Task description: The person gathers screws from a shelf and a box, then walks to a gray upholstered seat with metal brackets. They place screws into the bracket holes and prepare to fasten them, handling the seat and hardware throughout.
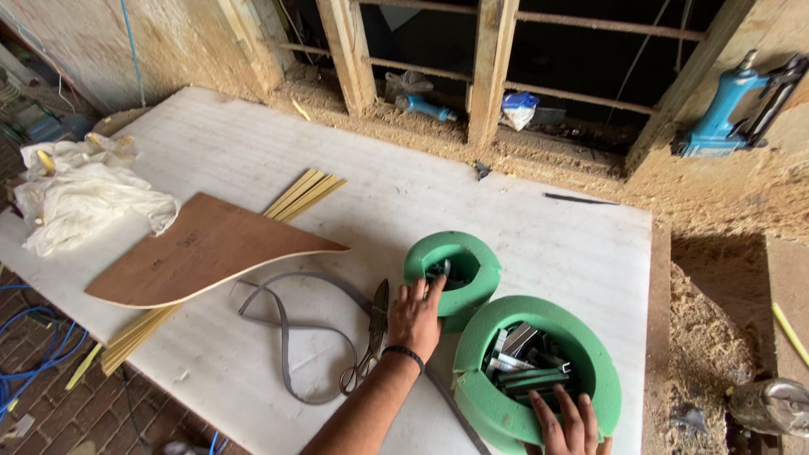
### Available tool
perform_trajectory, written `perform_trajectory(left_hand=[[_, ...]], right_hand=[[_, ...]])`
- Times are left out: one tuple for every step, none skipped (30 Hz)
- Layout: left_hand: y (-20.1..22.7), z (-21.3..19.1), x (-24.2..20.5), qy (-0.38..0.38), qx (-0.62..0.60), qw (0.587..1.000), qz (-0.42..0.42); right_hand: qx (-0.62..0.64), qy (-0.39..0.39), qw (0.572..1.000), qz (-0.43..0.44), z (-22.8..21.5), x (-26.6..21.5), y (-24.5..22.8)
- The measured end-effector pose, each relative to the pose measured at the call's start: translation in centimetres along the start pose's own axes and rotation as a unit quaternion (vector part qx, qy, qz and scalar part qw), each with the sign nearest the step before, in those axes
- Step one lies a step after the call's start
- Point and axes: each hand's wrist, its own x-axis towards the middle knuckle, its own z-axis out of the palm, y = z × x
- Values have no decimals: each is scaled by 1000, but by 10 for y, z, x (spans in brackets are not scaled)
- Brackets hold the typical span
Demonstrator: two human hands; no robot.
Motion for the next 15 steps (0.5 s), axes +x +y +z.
perform_trajectory(left_hand=[[-2,2,0,11,2,1000,7],[-4,3,-1,21,4,1000,13],[-4,5,0,32,4,999,21],[-4,6,1,29,-2,999,13],[-4,8,-1,26,-8,1000,4],[-3,9,-2,23,-14,1000,-6],[-2,9,-3,25,-15,1000,-5],[-1,10,-4,28,-15,999,-3],[-2,11,-6,29,-14,999,-4],[-3,13,-5,30,-12,999,-2],[-4,15,-4,29,-10,1000,2],[-5,17,-2,29,-8,1000,5],[-8,18,0,48,-1,999,22],[-12,19,4,68,5,997,39],[-15,20,8,86,8,995,58]], right_hand=[[0,29,1000,-10,13,-1,3],[-3,47,999,-16,26,1,8],[-4,67,997,-22,37,0,14],[-4,90,995,-40,51,4,19],[-2,112,992,-60,64,6,25],[0,146,985,-92,77,12,33],[-2,180,976,-122,88,19,40],[-4,215,965,-153,98,24,47],[-6,238,956,-169,108,26,50],[-8,254,950,-180,116,27,51],[-5,268,945,-187,121,26,54],[-1,278,946,-169,128,29,54],[0,284,945,-162,131,31,52],[3,282,946,-160,133,28,54],[5,265,953,-149,128,22,57]])
